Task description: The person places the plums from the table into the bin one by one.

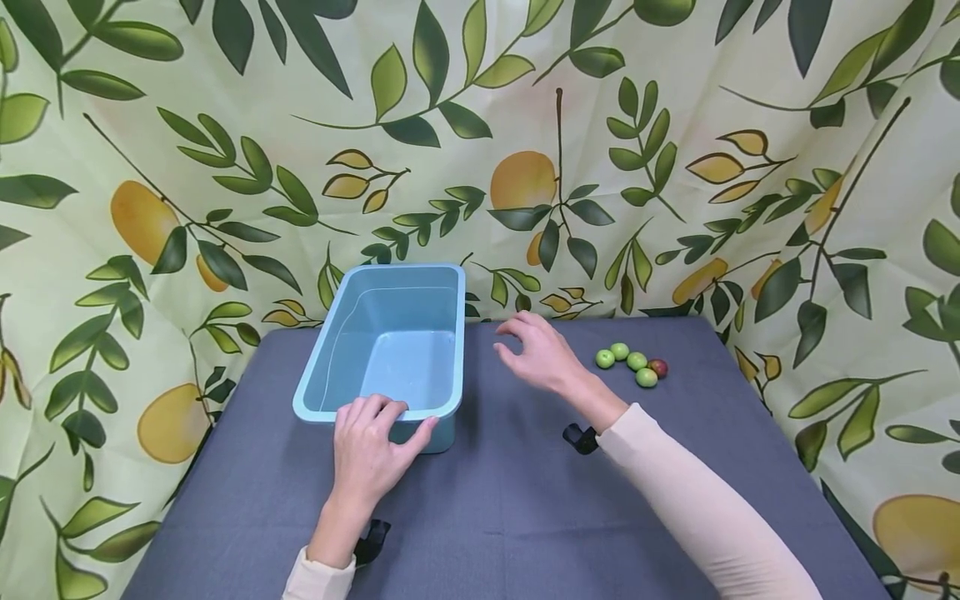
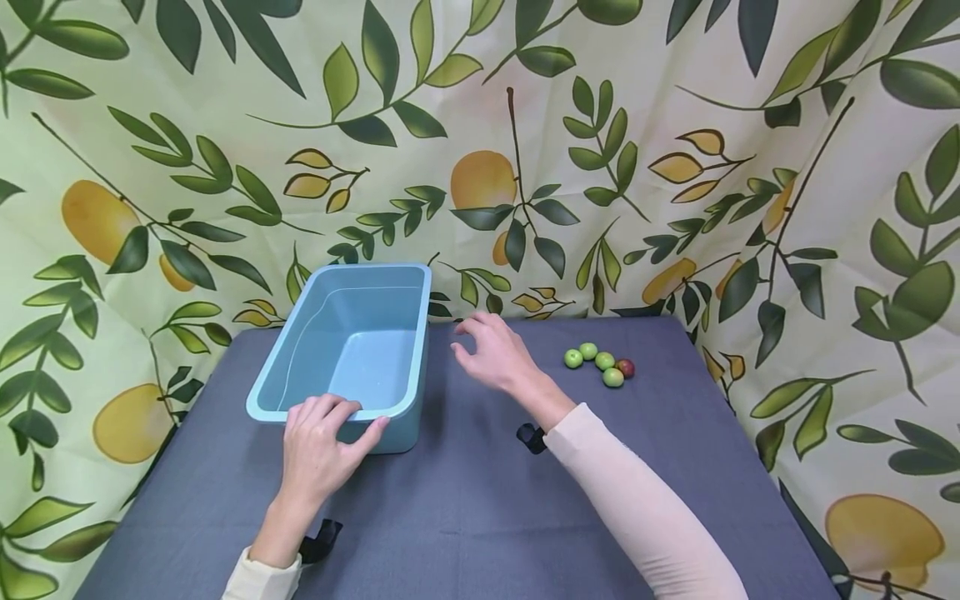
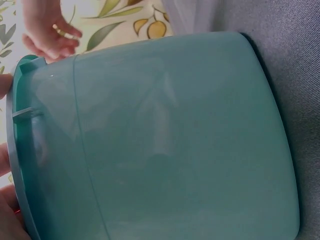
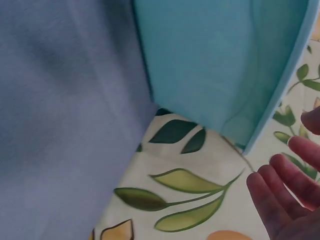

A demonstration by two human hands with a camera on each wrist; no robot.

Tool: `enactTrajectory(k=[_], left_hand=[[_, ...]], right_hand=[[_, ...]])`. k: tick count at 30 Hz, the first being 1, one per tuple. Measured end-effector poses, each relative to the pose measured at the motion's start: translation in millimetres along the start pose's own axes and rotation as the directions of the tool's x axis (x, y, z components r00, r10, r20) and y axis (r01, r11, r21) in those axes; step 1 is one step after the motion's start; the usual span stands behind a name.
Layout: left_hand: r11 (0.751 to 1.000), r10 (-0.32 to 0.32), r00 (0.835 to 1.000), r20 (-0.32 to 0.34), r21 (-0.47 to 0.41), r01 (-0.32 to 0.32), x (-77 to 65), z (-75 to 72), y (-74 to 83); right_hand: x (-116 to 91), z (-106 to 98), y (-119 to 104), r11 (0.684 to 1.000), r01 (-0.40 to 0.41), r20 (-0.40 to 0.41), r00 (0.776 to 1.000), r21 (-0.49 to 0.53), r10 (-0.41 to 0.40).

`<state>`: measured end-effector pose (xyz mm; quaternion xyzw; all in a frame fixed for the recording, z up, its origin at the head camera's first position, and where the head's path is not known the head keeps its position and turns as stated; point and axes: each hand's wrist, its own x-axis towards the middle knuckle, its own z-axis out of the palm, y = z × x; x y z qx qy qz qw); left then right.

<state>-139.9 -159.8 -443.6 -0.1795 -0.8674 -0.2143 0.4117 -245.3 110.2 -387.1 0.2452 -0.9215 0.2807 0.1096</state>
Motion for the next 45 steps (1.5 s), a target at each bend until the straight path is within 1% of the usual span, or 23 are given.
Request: enactTrajectory(k=[5,11,18,24,28,35,45], left_hand=[[1.000,-0.019,1.000,0.002,-0.008,0.019,-0.1,-1.6,-0.3],[0.999,-0.030,0.999,0.015,-0.014,0.031,-0.4,-2.1,-0.1],[0.999,-0.033,0.999,0.015,-0.020,0.033,-0.4,-1.4,0.4],[0.999,-0.035,0.999,0.021,-0.019,0.035,-0.1,-1.7,0.7],[0.999,-0.034,0.999,0.019,-0.019,0.034,-0.8,-1.1,0.6],[1.000,-0.018,1.000,0.008,-0.008,0.018,-0.7,0.3,-0.1],[1.000,-0.020,1.000,0.020,-0.003,0.021,-0.8,-0.6,0.0]], right_hand=[[-2,3,13,0.997,-0.042,0.019,0.999,-0.068,0.043],[-7,3,31,0.991,-0.060,0.021,0.998,-0.123,0.063],[-13,2,56,0.973,-0.072,0.019,0.997,-0.218,0.078],[-19,0,78,0.955,-0.120,0.030,0.991,-0.271,0.133],[-24,-1,94,0.944,-0.143,0.026,0.987,-0.297,0.157],[-31,-5,110,0.931,-0.180,0.015,0.981,-0.317,0.194],[-40,-4,134,0.906,-0.236,0.046,0.962,-0.352,0.269]])
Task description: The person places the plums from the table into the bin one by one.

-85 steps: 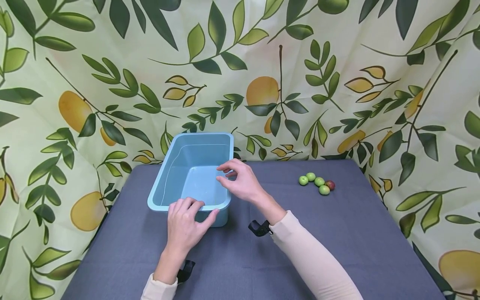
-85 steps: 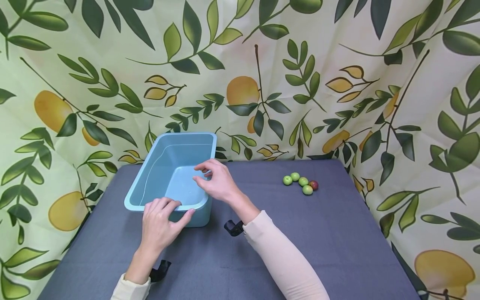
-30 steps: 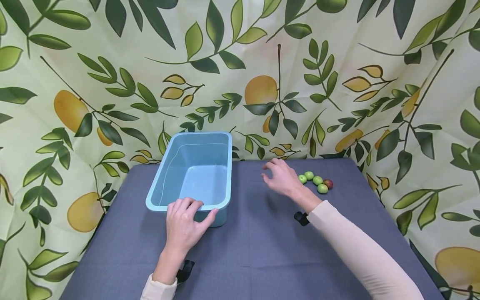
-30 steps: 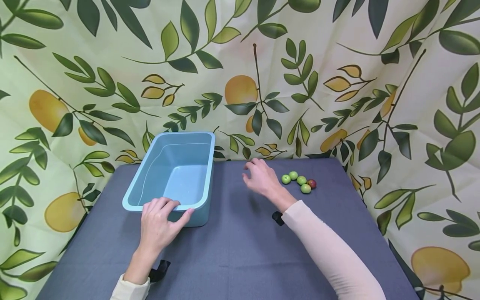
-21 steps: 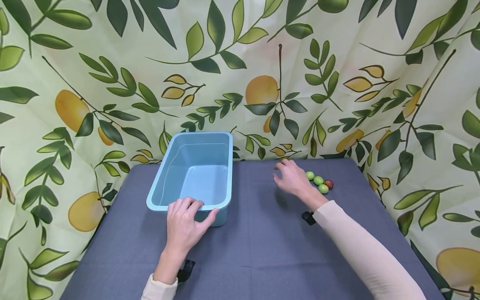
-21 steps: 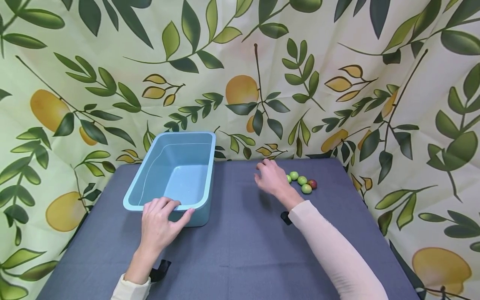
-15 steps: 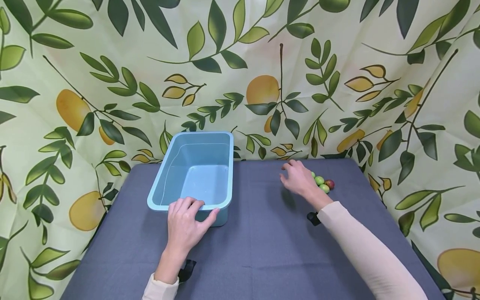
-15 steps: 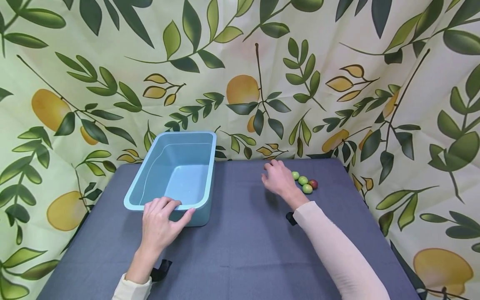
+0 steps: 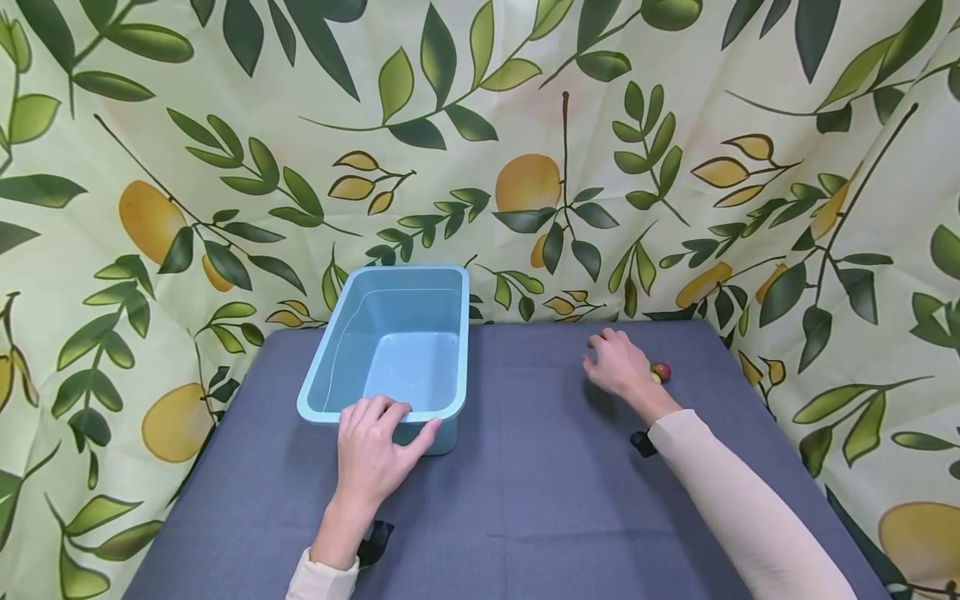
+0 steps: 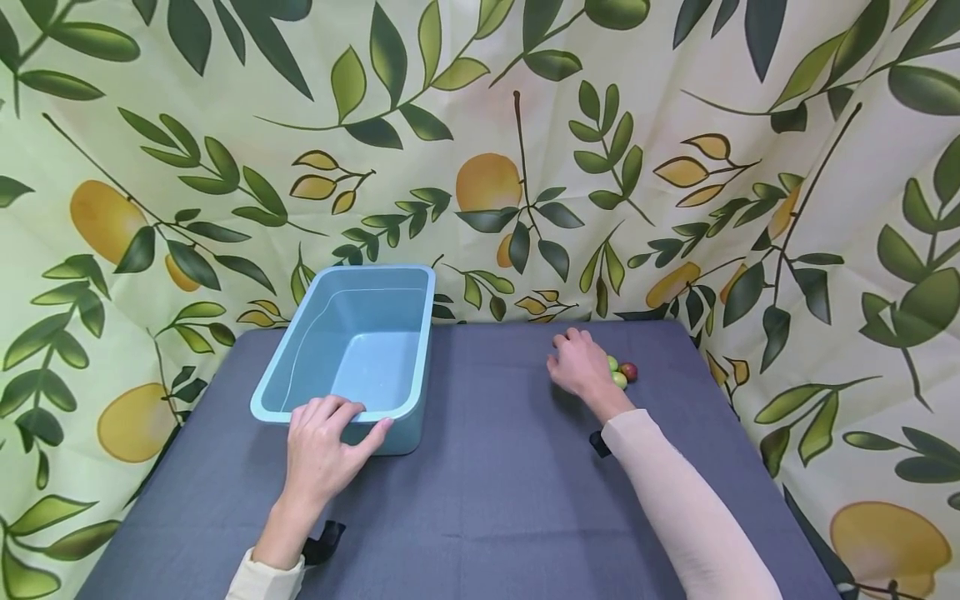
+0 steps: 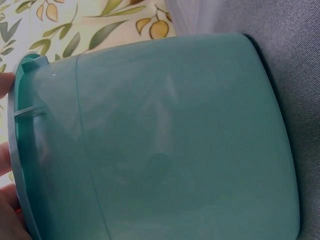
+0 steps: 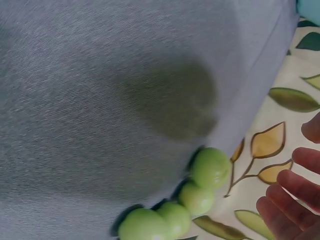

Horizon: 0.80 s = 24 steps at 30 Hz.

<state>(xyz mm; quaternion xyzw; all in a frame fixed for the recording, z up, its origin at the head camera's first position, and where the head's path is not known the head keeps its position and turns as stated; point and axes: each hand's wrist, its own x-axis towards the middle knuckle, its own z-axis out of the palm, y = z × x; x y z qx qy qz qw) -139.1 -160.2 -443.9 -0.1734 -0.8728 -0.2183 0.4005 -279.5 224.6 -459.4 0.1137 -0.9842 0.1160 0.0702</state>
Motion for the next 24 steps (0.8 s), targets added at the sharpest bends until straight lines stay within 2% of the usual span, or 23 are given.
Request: enactTrajectory(k=[17,24], left_hand=[[1.000,0.006,1.000,-0.002,0.008,-0.006,-0.2,1.3,-0.5],[1.000,0.003,1.000,0.002,0.006,-0.003,-0.3,0.2,0.5]], right_hand=[[-6,19,22,0.999,-0.036,0.082,0.996,0.017,0.034],[-6,23,24,0.998,-0.052,0.086,0.995,0.046,0.048]])
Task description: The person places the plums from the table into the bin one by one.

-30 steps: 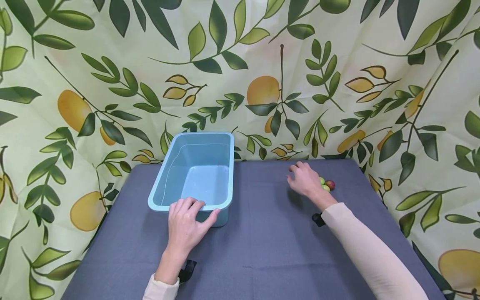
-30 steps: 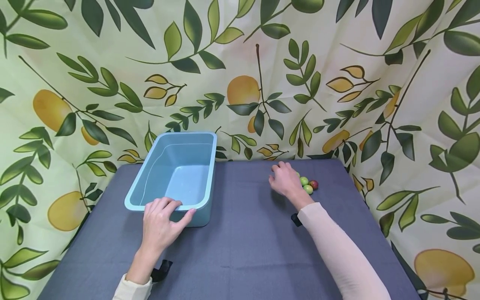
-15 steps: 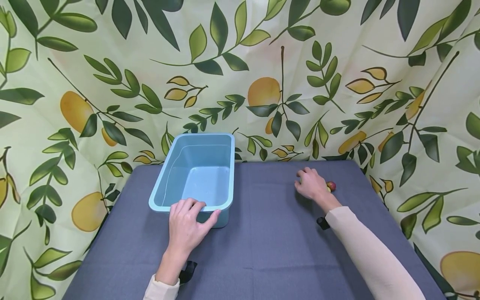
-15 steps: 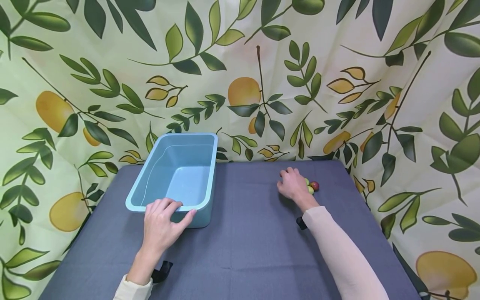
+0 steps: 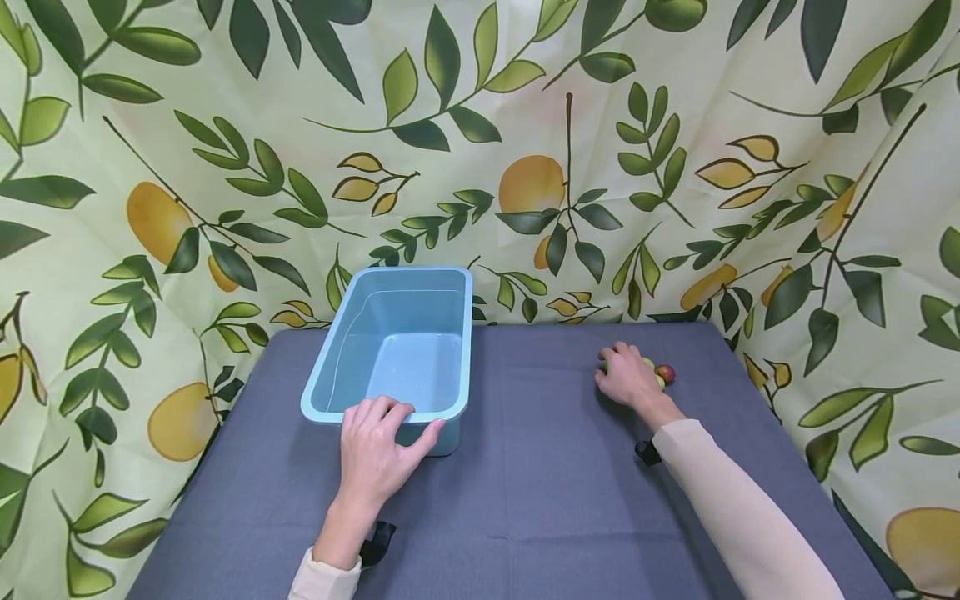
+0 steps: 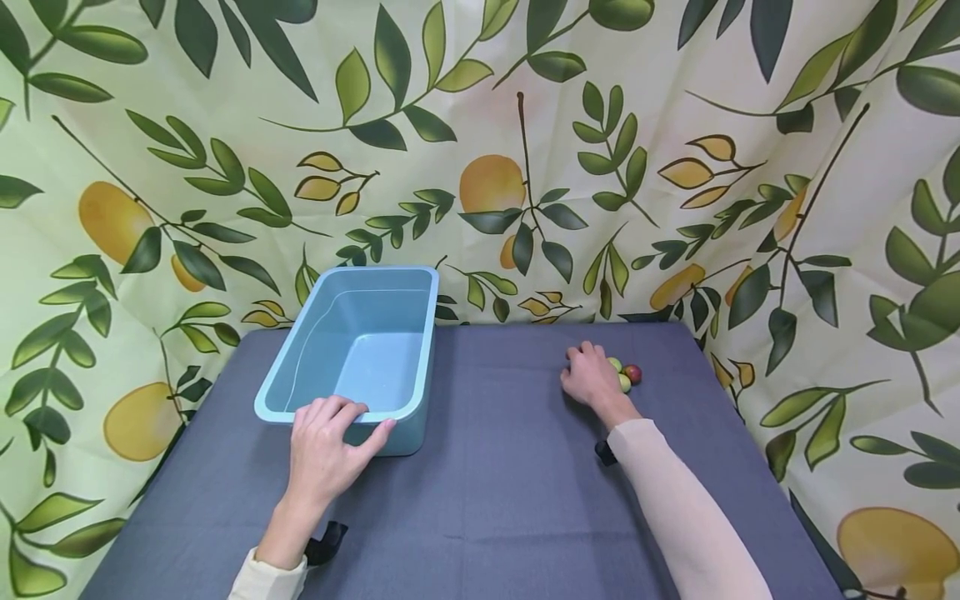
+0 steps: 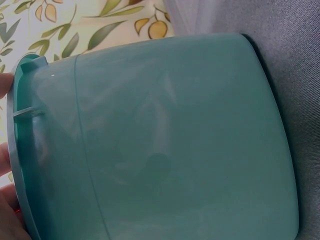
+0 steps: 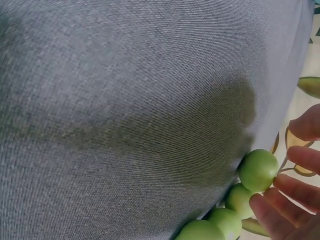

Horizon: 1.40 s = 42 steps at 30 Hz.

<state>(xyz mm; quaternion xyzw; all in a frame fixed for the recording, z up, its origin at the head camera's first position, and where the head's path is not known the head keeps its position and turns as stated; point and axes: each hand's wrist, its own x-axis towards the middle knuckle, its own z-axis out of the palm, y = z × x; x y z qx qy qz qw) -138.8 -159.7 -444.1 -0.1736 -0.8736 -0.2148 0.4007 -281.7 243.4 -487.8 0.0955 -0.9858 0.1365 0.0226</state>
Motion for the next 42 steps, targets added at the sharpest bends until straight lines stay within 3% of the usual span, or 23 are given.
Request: enactTrajectory(k=[13,26,42], left_hand=[[1.000,0.000,1.000,0.005,0.005,0.000,-0.2,0.1,0.0],[1.000,0.000,1.000,-0.003,0.002,0.000,0.3,0.2,0.7],[1.000,0.003,1.000,-0.012,-0.005,-0.003,-0.8,1.4,-1.1]], right_hand=[[-1,1,5,0.999,-0.046,0.056,0.997,0.025,0.045],[-2,8,6,0.995,0.008,0.032,0.999,0.097,-0.011],[-9,15,-1,0.946,0.049,-0.022,0.999,0.320,-0.044]])
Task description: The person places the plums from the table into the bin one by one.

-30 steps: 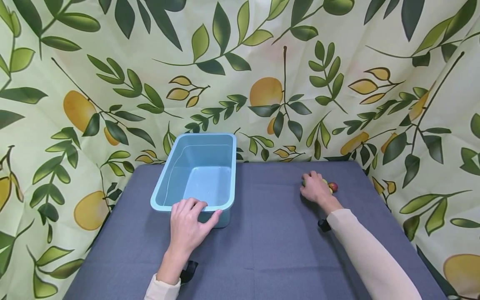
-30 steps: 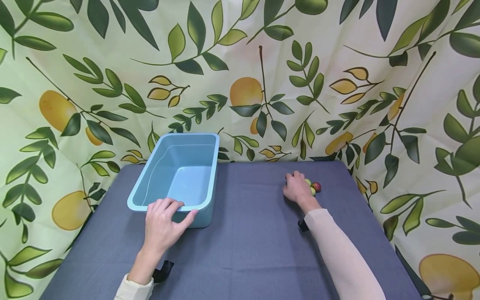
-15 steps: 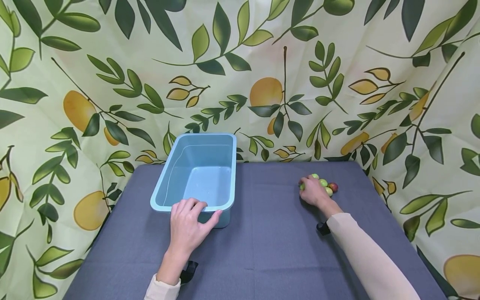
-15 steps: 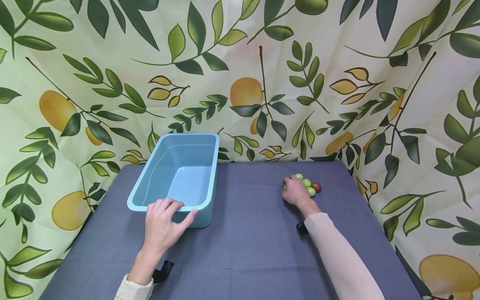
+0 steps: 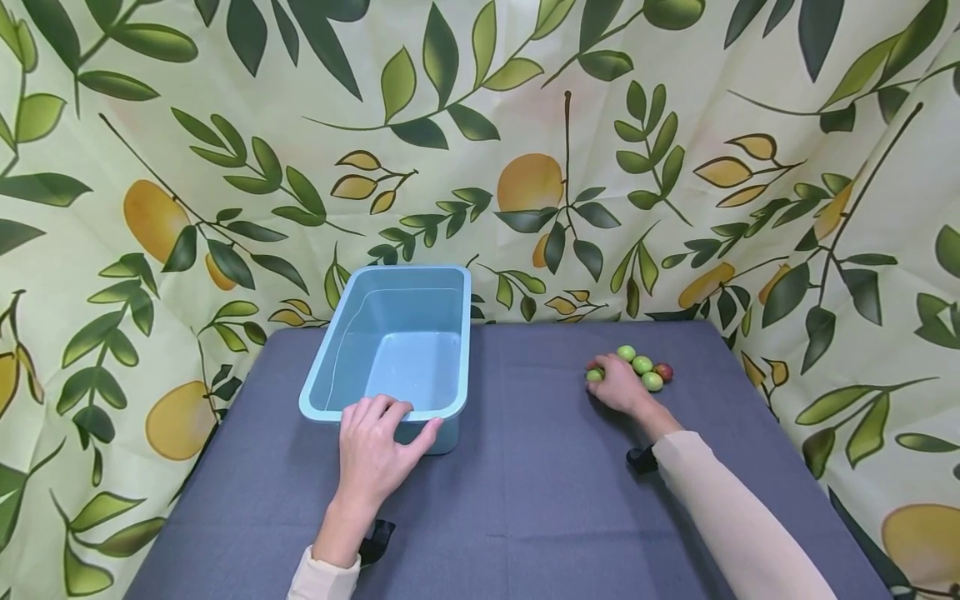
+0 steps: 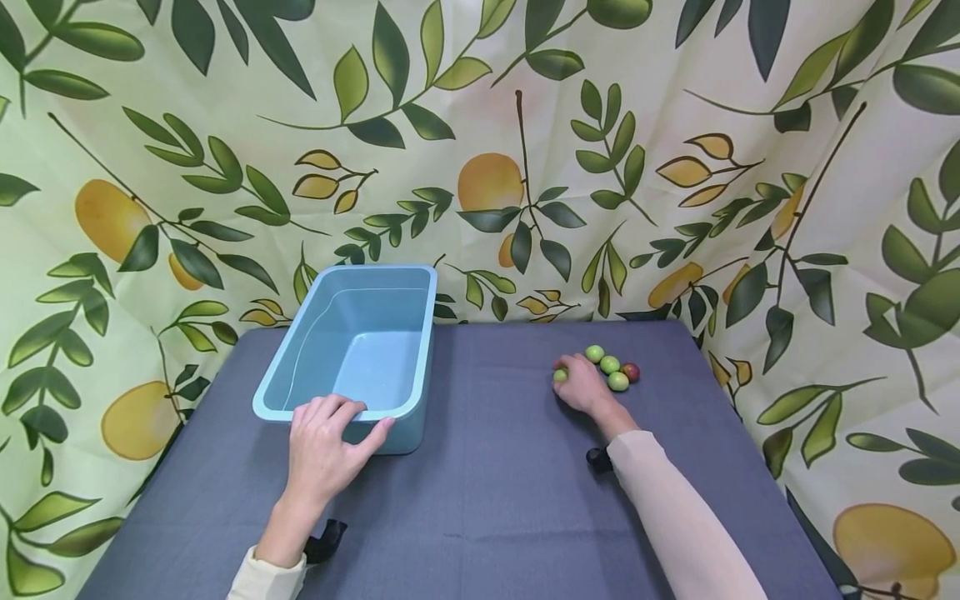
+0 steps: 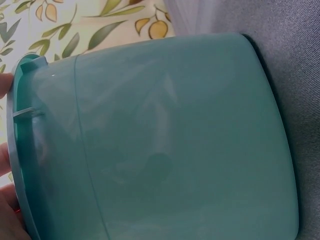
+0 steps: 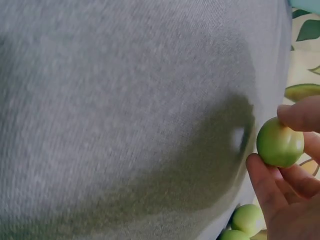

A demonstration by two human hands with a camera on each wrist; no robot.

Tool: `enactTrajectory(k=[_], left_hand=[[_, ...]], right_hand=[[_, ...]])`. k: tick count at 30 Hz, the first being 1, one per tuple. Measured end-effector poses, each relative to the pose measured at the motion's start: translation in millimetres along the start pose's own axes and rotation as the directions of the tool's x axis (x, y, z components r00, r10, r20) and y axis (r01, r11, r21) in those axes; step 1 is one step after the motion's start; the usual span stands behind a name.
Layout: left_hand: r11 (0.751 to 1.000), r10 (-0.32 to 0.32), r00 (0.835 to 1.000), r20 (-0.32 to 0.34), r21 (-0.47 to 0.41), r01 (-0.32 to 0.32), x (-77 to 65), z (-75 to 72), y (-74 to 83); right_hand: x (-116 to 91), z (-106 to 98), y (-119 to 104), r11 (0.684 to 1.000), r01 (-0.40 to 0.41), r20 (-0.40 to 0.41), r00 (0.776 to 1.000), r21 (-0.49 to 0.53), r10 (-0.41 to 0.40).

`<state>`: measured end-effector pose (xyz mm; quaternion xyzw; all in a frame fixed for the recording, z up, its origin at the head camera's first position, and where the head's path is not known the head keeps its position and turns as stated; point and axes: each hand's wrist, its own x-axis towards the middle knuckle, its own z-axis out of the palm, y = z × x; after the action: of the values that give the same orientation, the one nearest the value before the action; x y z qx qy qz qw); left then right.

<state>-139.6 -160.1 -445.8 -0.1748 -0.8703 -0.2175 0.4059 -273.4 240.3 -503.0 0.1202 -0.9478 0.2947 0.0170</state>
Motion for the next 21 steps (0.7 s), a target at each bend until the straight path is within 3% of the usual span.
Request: enactTrajectory(k=[21], left_hand=[[1.000,0.001,1.000,-0.009,-0.002,-0.001,0.0,0.2,0.0]], right_hand=[[-8,12,-32,0.980,-0.019,-0.038,0.999,0.196,0.027]])
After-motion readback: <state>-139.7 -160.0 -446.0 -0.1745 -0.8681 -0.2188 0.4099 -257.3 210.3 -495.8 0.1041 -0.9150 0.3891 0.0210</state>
